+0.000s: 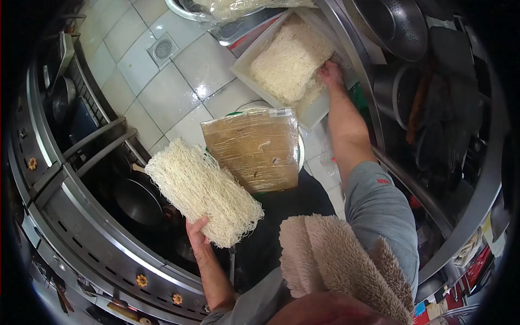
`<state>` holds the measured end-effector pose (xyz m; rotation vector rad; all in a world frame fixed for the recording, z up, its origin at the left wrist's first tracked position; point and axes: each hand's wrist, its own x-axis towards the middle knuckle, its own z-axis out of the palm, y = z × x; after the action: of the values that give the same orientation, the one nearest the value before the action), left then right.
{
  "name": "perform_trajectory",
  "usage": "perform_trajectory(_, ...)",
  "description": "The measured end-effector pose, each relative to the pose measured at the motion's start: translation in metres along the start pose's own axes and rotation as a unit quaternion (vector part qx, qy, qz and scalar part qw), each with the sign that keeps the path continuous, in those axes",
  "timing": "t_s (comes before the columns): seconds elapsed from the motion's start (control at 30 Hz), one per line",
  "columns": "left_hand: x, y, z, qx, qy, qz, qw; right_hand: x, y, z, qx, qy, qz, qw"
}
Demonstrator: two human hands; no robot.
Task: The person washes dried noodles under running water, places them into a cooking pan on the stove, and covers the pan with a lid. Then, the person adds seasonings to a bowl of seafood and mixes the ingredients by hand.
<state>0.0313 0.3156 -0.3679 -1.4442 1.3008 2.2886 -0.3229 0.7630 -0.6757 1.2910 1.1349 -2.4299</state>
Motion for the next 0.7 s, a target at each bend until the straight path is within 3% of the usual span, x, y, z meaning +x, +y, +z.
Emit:
perform_trajectory(0.03, 0.001, 0.001, 0.003, -0.003, -0.003, -0.011, 1.000, -0.008, -0.002, 0.002, -0.003, 0.005, 0.000, 1.000)
perform_trajectory(0.1, 0.003, 0.003, 0.008, -0.004, -0.009, -0.023, 1.000, -0.020, -0.001, 0.003, -0.173, -0.013, -0.007, 0.985)
perform_trajectory(0.17, 0.004, 0.006, 0.013, -0.003, -0.019, -0.021, 1.000, -0.018, 0.007, 0.004, -0.198, 0.011, 0.016, 0.980)
perform_trajectory(0.23, 0.005, 0.008, 0.012, 0.001, -0.020, -0.031, 0.999, -0.053, 0.016, 0.038, -0.294, 0.219, -0.102, 0.925)
perform_trajectory(0.27, 0.004, 0.011, 0.013, 0.003, -0.021, -0.039, 0.999, -0.067, 0.004, 0.051, -0.276, 0.156, -0.021, 0.948)
perform_trajectory(0.3, 0.004, 0.013, 0.015, 0.004, -0.023, -0.039, 0.999, -0.066, 0.003, 0.054, -0.275, 0.156, -0.022, 0.948)
perform_trajectory(0.37, 0.001, 0.018, 0.022, 0.021, -0.031, -0.029, 0.999, -0.059, 0.003, 0.061, -0.506, 0.178, -0.186, 0.823)
perform_trajectory(0.47, -0.001, 0.024, 0.029, 0.010, -0.037, -0.039, 0.998, -0.053, 0.006, 0.052, -0.579, 0.191, -0.215, 0.763)
perform_trajectory(0.57, -0.001, 0.024, 0.031, 0.018, -0.040, -0.038, 0.998, -0.054, 0.017, 0.053, -0.574, 0.134, -0.192, 0.785)
perform_trajectory(0.6, -0.002, 0.024, 0.031, 0.020, -0.040, -0.039, 0.998, -0.063, 0.022, 0.066, -0.404, 0.132, -0.099, 0.900)
perform_trajectory(0.63, -0.003, 0.024, 0.032, 0.025, -0.042, -0.041, 0.998, -0.073, 0.024, 0.078, -0.213, 0.122, -0.001, 0.969)
perform_trajectory(0.67, -0.002, 0.025, 0.033, 0.030, -0.044, -0.041, 0.998, -0.057, 0.029, 0.075, -0.213, 0.121, -0.001, 0.970)
perform_trajectory(0.7, -0.002, 0.026, 0.034, 0.030, -0.044, -0.040, 0.998, -0.024, 0.043, 0.064, -0.284, 0.219, -0.051, 0.932)
